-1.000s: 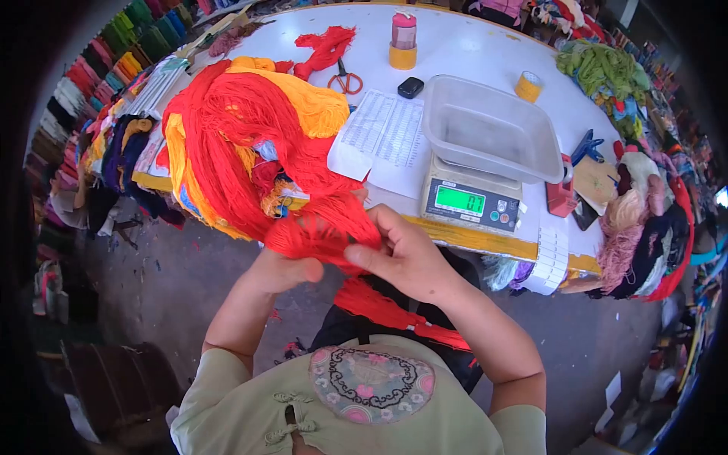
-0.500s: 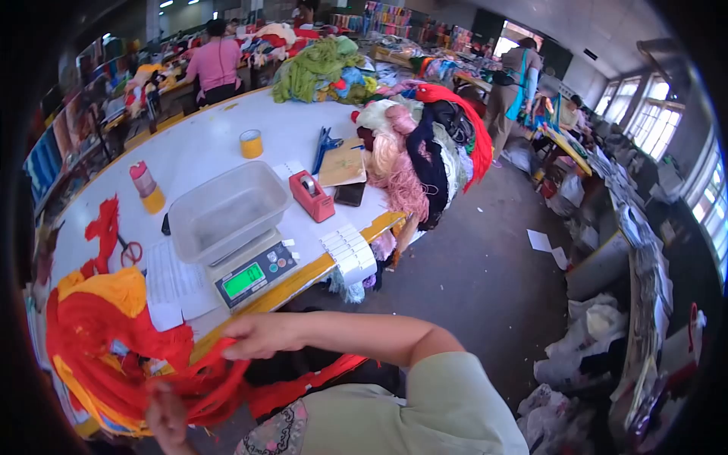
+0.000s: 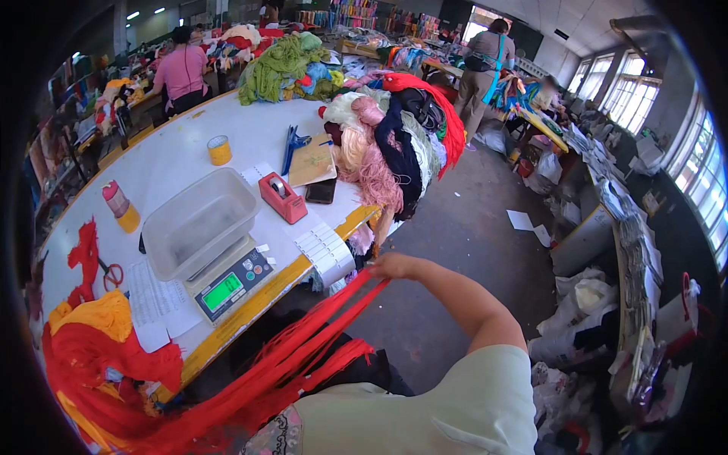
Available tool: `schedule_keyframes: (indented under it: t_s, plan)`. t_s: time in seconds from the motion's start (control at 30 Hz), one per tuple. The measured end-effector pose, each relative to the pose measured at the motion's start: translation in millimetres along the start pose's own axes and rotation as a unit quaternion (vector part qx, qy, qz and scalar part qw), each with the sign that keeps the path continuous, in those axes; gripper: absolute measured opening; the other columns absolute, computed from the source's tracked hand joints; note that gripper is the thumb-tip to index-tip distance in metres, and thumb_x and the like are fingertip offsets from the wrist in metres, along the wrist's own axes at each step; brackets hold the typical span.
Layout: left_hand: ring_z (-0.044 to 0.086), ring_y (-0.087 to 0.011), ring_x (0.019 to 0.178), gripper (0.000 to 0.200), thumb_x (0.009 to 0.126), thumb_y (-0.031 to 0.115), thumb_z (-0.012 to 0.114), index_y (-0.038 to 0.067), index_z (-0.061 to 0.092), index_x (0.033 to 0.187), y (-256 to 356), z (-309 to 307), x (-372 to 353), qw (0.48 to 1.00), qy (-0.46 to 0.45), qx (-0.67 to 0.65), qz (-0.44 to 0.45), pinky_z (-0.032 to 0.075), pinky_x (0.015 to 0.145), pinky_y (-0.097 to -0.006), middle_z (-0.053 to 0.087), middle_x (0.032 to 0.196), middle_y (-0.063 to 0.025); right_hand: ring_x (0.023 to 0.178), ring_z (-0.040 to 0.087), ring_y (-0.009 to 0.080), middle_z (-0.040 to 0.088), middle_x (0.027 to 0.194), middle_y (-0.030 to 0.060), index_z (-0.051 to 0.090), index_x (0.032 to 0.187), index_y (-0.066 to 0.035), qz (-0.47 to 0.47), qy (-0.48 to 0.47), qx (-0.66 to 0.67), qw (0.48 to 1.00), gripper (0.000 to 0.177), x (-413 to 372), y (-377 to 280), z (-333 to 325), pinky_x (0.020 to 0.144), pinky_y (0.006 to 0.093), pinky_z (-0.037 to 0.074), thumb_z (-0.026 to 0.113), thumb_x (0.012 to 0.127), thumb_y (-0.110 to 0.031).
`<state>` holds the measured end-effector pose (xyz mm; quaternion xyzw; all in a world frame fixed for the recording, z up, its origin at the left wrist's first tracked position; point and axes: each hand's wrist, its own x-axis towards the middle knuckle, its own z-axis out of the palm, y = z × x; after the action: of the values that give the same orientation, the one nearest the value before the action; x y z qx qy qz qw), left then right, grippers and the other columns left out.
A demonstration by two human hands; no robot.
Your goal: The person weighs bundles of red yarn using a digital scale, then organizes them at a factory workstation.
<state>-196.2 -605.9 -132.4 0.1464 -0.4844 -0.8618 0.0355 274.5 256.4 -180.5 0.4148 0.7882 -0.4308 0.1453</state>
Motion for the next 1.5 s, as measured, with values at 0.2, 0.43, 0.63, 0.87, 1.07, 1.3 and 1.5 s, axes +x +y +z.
schedule_keyframes:
  t_s: [0.2,0.43,0.63,0.87,1.07,1.3,1.5]
  plan:
    - [0.045,-0.0127,0.070,0.028,0.100,0.021,0.051,0.003,0.055,0.121,-20,-16,9,0.997,0.058,0.050,-0.005,0.039,0.068,-0.0277,0.052,0.082,-0.0010,0.088,0.069,0.0313,0.071,0.092,0.0157,0.069,0.102,-0.012,0.064,0.172,-0.292,0.939,0.034,2,39,-9,0.073,0.0455,0.054,0.055,0.094,-0.042]
    - [0.054,-0.0144,0.082,0.033,0.100,0.024,0.053,0.004,0.055,0.126,-26,-42,21,0.992,0.092,0.083,-0.001,0.044,0.080,-0.0299,0.059,0.092,-0.0022,0.096,0.069,0.0334,0.071,0.105,0.0165,0.071,0.105,-0.014,0.183,0.223,-0.336,0.897,0.031,-24,49,-24,0.078,0.0446,0.055,0.056,0.095,-0.039]
    - [0.062,-0.0159,0.092,0.037,0.100,0.026,0.055,0.005,0.056,0.129,-26,-94,16,0.999,0.025,0.028,0.038,0.048,0.090,-0.0317,0.066,0.100,-0.0032,0.064,0.045,0.0057,0.053,0.072,-0.0039,0.063,0.092,-0.008,-0.067,-0.218,0.064,0.972,0.033,-86,-100,12,0.055,0.0232,0.038,0.060,0.096,-0.041]
    - [0.042,0.0005,0.057,0.027,0.099,0.032,0.058,0.007,0.068,0.101,-156,205,-144,0.990,0.010,0.062,0.130,0.026,0.048,-0.0191,0.055,0.074,0.0069,0.074,0.057,0.0149,0.056,0.084,0.0055,0.053,0.123,-0.004,-0.544,-0.104,0.413,0.723,0.031,-176,-291,-54,0.086,0.0384,0.045,0.056,0.099,-0.023]
    - [0.050,-0.0099,0.059,0.026,0.098,0.019,0.059,0.002,0.060,0.078,-268,248,-130,0.930,-0.218,0.247,0.161,0.039,0.055,-0.0285,0.056,0.066,-0.0024,0.085,0.056,0.0170,0.057,0.091,0.0061,0.055,0.107,0.001,-0.709,-0.056,0.303,0.634,0.019,-192,-470,-137,0.112,0.0447,0.036,0.043,0.103,-0.013]
    - [0.059,-0.0242,0.065,0.022,0.096,0.013,0.060,-0.003,0.058,0.081,-266,253,-136,0.878,-0.228,0.322,0.272,0.046,0.063,-0.0358,0.058,0.069,-0.0145,0.076,0.057,0.0204,0.058,0.079,0.0048,0.059,0.090,-0.008,-0.746,0.180,0.240,0.594,0.022,-190,-558,-124,0.075,0.0356,0.052,0.049,0.100,-0.026]
    - [0.060,-0.0241,0.065,0.021,0.095,0.013,0.060,-0.003,0.059,0.082,-262,253,-139,0.885,-0.234,0.325,0.235,0.046,0.063,-0.0358,0.059,0.070,-0.0145,0.091,0.060,0.0200,0.063,0.093,0.0071,0.060,0.105,-0.004,-0.634,0.119,-0.048,0.763,0.021,-46,-488,-80,0.086,0.0332,0.046,0.047,0.097,-0.018]
